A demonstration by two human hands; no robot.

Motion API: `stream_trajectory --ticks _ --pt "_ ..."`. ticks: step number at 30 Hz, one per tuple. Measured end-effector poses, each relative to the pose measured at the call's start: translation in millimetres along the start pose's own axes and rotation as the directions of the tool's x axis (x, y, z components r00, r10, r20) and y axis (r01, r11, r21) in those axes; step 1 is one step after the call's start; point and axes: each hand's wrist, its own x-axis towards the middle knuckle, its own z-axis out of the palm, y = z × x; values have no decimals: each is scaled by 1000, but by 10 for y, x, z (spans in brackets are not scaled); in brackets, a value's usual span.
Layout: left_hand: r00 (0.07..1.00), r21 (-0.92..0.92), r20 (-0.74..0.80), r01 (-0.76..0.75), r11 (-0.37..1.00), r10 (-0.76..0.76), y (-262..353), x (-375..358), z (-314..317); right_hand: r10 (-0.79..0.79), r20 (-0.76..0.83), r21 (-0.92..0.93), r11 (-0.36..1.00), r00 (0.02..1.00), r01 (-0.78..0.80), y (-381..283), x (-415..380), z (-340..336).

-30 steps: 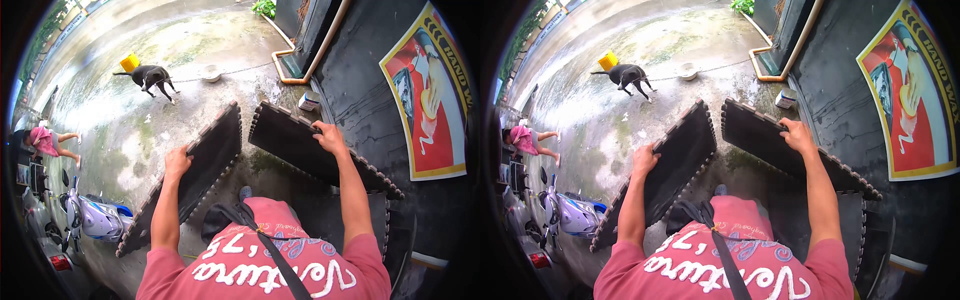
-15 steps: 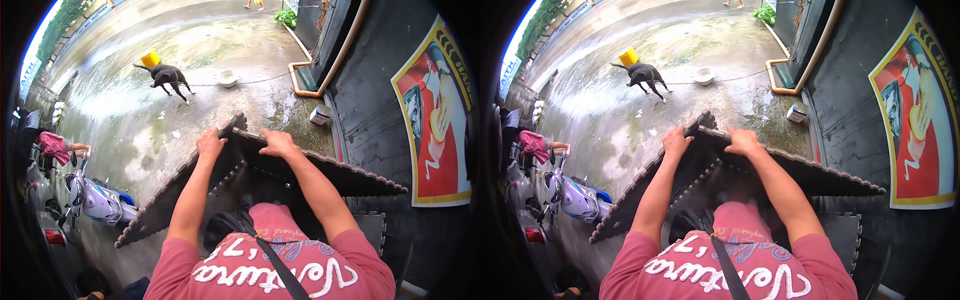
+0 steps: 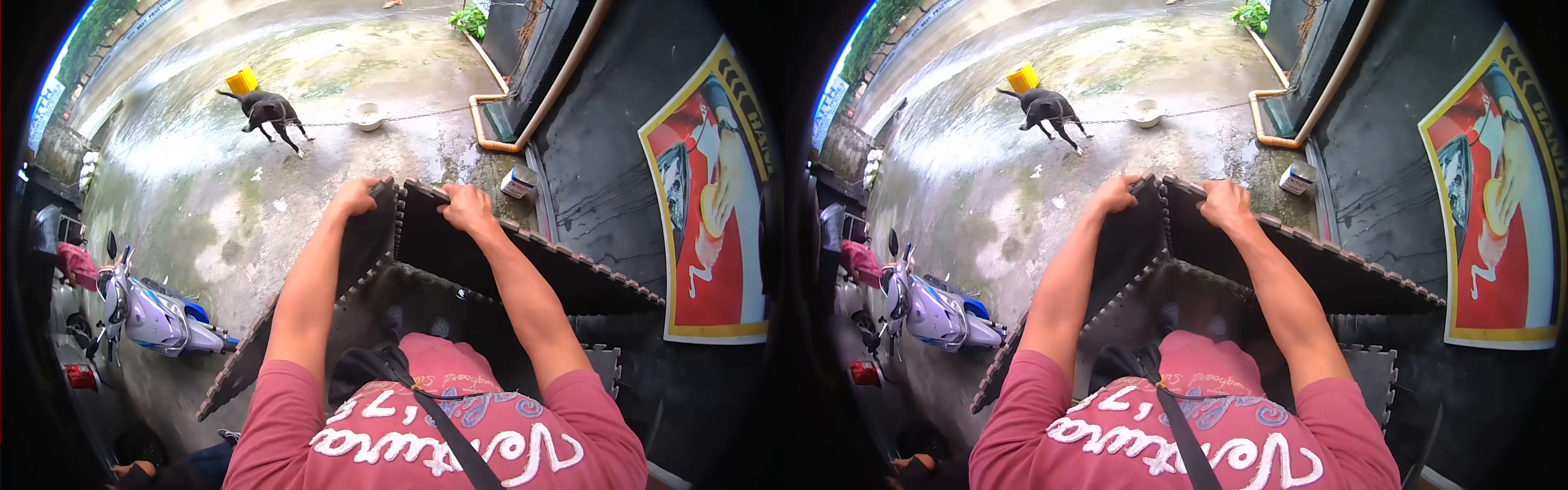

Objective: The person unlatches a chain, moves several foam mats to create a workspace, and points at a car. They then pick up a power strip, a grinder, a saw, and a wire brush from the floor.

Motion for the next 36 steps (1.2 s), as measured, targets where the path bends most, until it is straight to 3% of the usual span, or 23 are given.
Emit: stream_trajectory --ticks 2,7,11,31,36 --pt "998 -46 53 -16 999 18 -61 10 -21 0 -35 12 1000 999 0 42 -53 7" --pt "998 99 32 -51 994 48 34 3 46 47 -54 -31 998 997 -49 -12 -122 18" --pt "997 29 25 -74 997 74 8 27 43 52 -62 -36 998 997 -54 -78 -134 68" --pt "988 136 0 -151 979 153 -65 147 -2 135 -107 -70 987 985 -143 -239 69 280" --pt "982 -18 89 -166 986 167 -167 197 -85 91 -115 -72 992 989 -99 -213 46 357"
